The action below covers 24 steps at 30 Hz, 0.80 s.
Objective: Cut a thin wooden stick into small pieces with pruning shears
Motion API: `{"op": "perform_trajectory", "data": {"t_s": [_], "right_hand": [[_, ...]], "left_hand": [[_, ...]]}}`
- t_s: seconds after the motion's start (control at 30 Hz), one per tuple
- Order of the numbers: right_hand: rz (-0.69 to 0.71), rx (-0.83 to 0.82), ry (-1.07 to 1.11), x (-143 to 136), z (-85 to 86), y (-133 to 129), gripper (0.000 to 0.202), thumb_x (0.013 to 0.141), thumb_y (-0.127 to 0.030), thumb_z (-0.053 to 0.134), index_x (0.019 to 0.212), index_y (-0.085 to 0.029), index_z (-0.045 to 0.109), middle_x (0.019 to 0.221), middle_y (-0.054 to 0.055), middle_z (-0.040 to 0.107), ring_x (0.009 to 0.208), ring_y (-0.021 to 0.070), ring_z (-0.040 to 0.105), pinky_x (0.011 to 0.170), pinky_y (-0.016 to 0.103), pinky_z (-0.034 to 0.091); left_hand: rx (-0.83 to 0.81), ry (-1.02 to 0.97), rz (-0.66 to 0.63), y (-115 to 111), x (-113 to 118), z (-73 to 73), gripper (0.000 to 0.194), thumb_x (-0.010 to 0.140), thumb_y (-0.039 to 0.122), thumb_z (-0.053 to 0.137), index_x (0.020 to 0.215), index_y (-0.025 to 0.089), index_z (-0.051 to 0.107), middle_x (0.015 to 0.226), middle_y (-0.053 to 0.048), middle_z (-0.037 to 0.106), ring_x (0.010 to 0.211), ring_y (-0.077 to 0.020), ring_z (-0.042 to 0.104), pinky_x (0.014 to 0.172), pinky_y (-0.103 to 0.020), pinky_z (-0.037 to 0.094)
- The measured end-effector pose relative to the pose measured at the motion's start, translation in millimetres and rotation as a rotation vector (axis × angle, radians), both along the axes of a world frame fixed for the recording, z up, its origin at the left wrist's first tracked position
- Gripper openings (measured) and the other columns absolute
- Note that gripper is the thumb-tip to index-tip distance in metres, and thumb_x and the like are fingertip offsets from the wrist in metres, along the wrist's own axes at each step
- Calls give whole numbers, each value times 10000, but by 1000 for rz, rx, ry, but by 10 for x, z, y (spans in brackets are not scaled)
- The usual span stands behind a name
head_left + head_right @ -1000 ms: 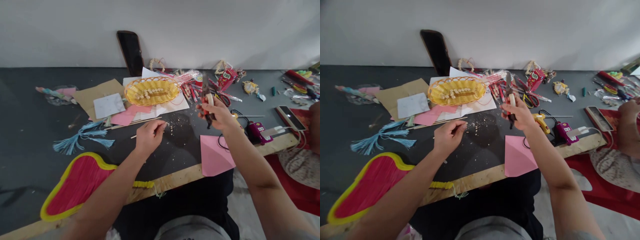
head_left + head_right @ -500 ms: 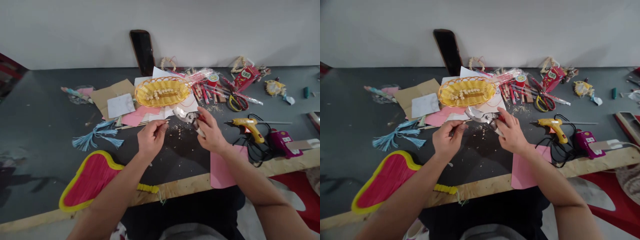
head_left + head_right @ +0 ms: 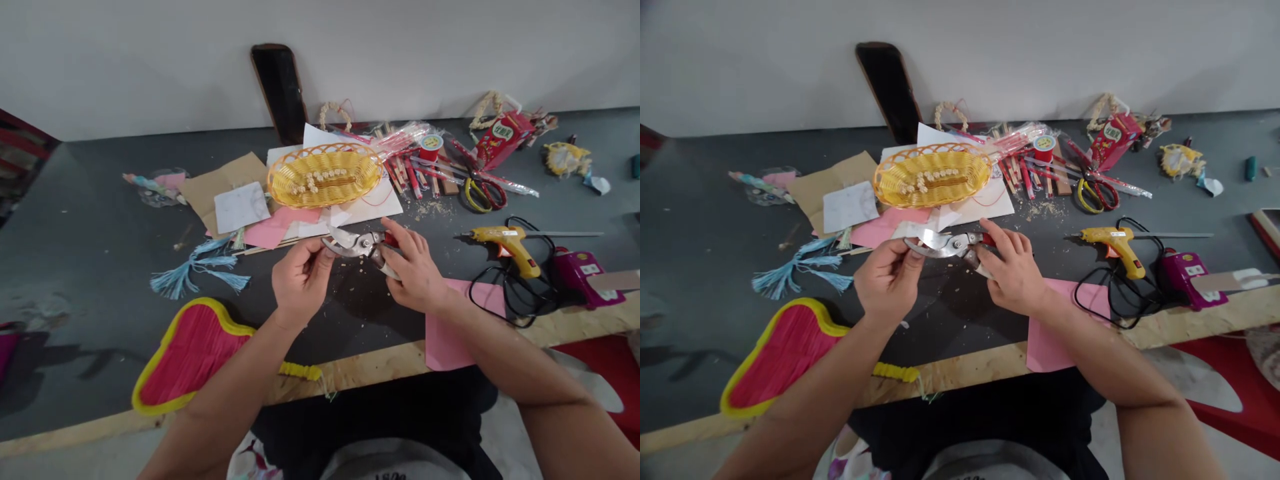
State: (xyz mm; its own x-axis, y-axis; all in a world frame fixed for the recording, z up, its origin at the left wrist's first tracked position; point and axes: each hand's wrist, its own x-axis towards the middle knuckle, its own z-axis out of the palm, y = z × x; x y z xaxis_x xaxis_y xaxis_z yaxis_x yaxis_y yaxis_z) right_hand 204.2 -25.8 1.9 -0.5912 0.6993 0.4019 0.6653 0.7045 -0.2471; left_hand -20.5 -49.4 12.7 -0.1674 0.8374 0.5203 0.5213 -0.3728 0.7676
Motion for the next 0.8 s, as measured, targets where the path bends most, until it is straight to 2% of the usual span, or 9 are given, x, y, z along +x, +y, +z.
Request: {"op": "perform_trajectory", "data": {"t_s": [0.23,0.4,0.8], "right_hand": [[-14,-7,-3,-4,4,2,524,718,-80,561,1229,-193,544,1567,189,351,1278,356,461,1026,530,400],[-12,-35,12,-12,-10,-5,537,720,-86,559,1245,-201,544,1581,172,342,1291,354,455,1047,539,384],[-12,-51,13,-24,-13,-15,500,739,-90,545,1229,-189,549,1567,179,369,1280,348,467,1039,529,398]], "left_hand": [[-16,26,18,-3,8,35,184,929,324,646,915,159,726,686,8,713,533,-69,577,537,-158,461],[-4,21,-8,4,17,29,181,931,320,643,945,160,728,752,-10,744,598,-87,634,580,-169,491],[3,63,-48,2,23,55,155,933,287,634,863,169,706,674,6,704,527,-76,573,536,-172,454]]}}
